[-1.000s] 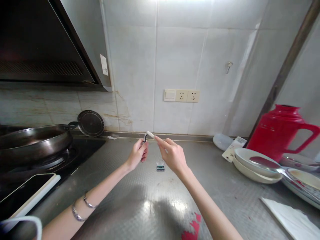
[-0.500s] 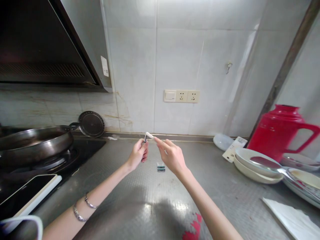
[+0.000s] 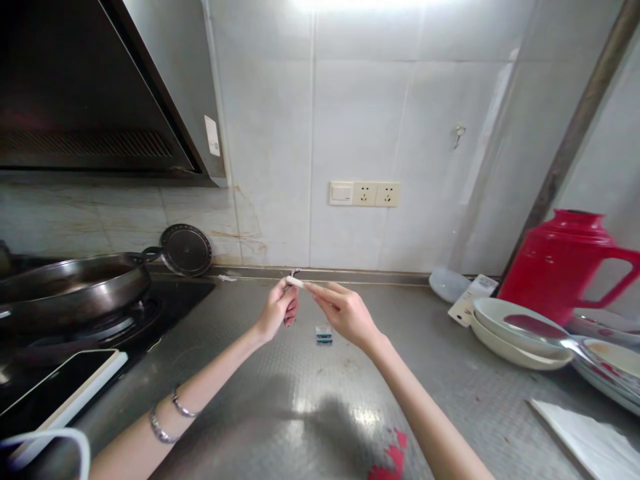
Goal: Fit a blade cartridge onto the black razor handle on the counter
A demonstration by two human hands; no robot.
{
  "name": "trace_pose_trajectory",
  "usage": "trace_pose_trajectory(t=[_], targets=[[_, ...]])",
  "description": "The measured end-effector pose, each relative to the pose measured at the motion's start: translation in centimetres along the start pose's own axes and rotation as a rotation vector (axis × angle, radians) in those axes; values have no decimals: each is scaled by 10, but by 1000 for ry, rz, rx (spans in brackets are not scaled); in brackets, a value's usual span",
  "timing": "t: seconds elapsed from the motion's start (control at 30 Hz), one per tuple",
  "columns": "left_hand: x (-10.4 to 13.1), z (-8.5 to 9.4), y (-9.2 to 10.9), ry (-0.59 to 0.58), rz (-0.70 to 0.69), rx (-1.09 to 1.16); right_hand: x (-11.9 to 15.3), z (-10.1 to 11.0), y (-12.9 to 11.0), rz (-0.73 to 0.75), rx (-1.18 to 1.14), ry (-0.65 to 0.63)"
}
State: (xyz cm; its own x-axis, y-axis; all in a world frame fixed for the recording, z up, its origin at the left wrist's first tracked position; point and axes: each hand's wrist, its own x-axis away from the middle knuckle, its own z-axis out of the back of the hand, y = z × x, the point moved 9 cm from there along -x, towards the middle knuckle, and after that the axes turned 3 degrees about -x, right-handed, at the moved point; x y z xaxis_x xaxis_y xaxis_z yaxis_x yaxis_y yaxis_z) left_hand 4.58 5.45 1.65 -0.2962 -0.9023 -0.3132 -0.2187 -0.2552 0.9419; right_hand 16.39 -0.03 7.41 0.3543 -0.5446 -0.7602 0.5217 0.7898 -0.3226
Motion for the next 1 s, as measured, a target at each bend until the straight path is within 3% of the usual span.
trace_pose_trajectory(t=[0.2, 0.33, 0.6, 1.0], targets=[[-1, 1, 7, -31, -57, 3, -8, 49, 20, -170, -76, 127], [-3, 6, 8, -8, -83, -49, -8, 60, 26, -228, -99, 135], [-5, 0, 3, -68, -75, 25, -7, 57, 32, -299, -151, 93], [3, -7, -9, -74, 74, 112, -10, 27, 1, -143, -133, 10]])
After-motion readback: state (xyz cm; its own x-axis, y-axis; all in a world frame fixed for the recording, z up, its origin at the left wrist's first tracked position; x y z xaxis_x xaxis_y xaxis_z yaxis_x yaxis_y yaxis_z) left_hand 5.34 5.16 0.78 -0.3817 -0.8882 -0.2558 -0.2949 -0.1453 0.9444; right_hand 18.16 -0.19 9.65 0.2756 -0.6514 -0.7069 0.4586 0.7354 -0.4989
